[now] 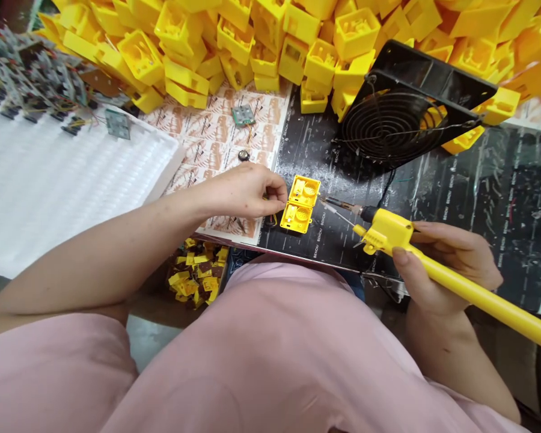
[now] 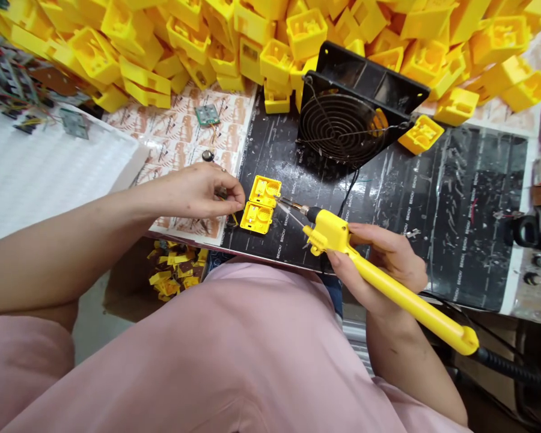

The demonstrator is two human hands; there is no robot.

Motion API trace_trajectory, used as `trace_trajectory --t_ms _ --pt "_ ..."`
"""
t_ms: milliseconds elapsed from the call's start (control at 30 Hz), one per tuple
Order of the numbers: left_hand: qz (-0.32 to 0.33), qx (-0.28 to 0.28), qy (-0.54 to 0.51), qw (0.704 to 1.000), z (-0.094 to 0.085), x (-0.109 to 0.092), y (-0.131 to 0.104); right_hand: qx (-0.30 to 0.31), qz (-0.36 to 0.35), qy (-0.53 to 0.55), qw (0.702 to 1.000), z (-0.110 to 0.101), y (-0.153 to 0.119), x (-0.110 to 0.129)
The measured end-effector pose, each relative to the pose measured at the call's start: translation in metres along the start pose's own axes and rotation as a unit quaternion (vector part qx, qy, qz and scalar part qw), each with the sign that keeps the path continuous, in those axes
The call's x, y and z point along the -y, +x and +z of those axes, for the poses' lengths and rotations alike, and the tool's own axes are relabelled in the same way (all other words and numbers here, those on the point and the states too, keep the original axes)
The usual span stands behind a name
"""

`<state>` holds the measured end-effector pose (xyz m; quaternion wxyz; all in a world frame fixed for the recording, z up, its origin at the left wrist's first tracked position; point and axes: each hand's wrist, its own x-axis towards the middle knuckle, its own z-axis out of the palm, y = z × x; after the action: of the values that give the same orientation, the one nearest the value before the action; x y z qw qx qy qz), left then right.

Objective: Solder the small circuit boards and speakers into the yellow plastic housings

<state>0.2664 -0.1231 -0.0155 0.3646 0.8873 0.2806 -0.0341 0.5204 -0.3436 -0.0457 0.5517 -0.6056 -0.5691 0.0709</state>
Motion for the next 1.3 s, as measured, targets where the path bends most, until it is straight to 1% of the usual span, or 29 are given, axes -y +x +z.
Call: trace_trajectory --t_ms 100,200,300,433,533,633,733,867,1000,1067,1167,1300 --pt "-0.02 -0.002 0.016 1.0 0.005 -0.004 0.001 0.019 0.007 0.013 1.0 -0.001 -0.002 0.001" --pt "-0.027 -0.016 0.072 0.997 0.01 -0.01 -0.001 0.039 -0.002 -0.002 0.999 0.0 -0.002 0.003" --pt "-0.011 -0.068 0.129 0.989 0.019 -0.011 -0.006 0.057 -0.038 -0.008 0.998 0.003 -0.002 0.009" --pt "0.037 -0.136 0.18 0.974 0.035 -0.006 -0.013 0.1 -0.075 0.007 0.992 0.012 -0.005 0.019" --pt "0.059 -0.182 0.21 0.959 0.044 -0.002 -0.015 0.117 -0.114 -0.014 0.986 0.017 -0.008 0.024" --pt "0.075 -0.211 0.232 0.946 0.049 -0.001 -0.016 0.125 -0.126 -0.055 0.983 0.019 -0.009 0.029" --pt "0.082 -0.224 0.237 0.942 0.052 -0.002 -0.015 0.135 -0.142 -0.096 0.976 0.021 -0.007 0.032" --pt "0.093 -0.238 0.257 0.932 0.053 -0.002 -0.014 0.135 -0.183 -0.088 0.97 0.025 -0.002 0.034" --pt "0.138 -0.276 0.276 0.91 0.055 -0.001 -0.012 0.176 -0.195 -0.096 0.96 0.023 0.001 0.037" --pt "0.149 -0.289 0.278 0.904 0.056 0.0 -0.012 0.187 -0.197 -0.089 0.958 0.02 0.003 0.038" --pt "0.135 -0.275 0.272 0.912 0.057 0.001 -0.011 0.189 -0.201 -0.073 0.958 0.017 0.004 0.038" --pt "0.12 -0.259 0.26 0.922 0.057 0.002 -0.011 0.193 -0.207 -0.07 0.957 0.018 0.005 0.036"
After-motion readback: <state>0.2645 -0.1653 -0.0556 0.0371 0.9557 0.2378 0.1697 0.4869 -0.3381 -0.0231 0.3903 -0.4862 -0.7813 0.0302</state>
